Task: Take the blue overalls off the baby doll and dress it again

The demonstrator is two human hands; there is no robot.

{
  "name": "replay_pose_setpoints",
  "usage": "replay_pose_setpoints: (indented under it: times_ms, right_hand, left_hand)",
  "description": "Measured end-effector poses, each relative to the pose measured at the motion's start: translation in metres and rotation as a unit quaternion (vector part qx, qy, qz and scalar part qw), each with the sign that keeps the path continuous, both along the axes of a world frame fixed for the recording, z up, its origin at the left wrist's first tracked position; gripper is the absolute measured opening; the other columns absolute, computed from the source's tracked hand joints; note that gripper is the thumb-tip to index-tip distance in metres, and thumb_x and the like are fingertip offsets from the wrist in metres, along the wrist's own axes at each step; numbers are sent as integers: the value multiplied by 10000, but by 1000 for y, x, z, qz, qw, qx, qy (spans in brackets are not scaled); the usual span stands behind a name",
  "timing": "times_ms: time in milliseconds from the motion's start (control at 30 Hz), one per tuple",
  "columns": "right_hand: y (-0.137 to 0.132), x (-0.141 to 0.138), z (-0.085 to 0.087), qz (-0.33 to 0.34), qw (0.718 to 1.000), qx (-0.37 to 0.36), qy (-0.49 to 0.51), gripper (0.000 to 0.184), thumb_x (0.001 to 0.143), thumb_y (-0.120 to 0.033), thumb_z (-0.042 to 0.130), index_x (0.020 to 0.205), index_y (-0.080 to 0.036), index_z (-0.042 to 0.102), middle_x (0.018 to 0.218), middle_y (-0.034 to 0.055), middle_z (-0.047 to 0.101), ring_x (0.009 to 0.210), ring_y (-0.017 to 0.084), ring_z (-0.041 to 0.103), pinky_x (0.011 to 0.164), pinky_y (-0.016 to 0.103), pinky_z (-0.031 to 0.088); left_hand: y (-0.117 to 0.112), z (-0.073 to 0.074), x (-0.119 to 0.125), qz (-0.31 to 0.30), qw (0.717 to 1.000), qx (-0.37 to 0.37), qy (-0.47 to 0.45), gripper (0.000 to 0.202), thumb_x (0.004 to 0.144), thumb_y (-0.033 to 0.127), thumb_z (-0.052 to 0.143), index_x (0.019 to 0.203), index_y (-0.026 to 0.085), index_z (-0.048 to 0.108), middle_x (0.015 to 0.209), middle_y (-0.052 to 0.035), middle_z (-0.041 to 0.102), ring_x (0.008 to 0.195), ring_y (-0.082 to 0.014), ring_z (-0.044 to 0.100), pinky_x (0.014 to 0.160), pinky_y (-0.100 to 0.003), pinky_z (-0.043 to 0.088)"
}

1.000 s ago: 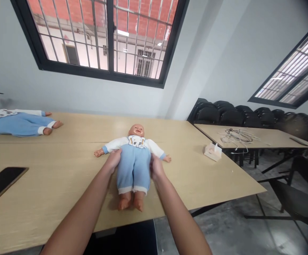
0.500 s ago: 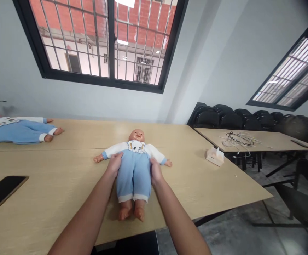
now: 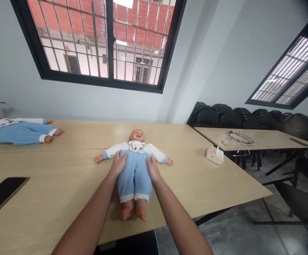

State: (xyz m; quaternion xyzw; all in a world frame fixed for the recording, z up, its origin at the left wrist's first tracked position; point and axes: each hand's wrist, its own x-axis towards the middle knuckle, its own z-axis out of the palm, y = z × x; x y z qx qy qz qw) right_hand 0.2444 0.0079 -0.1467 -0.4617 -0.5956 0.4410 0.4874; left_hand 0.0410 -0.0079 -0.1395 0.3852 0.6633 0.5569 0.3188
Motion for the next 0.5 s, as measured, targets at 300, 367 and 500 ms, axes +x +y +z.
replay_pose_setpoints:
  times_ms: [300,367,500]
  right_hand:
    - [-63,6,52,210,864,337,-310,494,918,-367,595,1405,-289,621,1678,29,332,1597,301,105,1273,569,85]
    - [-77,0,58,267,831,353,-337,480,907,-336,594,1382,-288,636,1614,28,450,1571,268,229,1281,535,77]
    - [-86,-13,58,264,831,326,-364,475,924,-337,566,1389,-267,625,1551,42,535,1524,230,346,1284,492,95]
  left_hand:
    - [-18,17,-18,-32,989,22,145,385,921,469,536,1112,168,680,1162,-150,720,1118,-307,670,1080,-468,464]
    - [-19,18,-18,-69,983,39,164,401,913,455,540,1133,158,696,1177,-151,727,1147,-309,661,1089,-461,459]
    - [-17,17,-17,-117,974,66,183,492,914,469,539,1262,149,674,1347,-151,676,1260,-298,617,1138,-437,428]
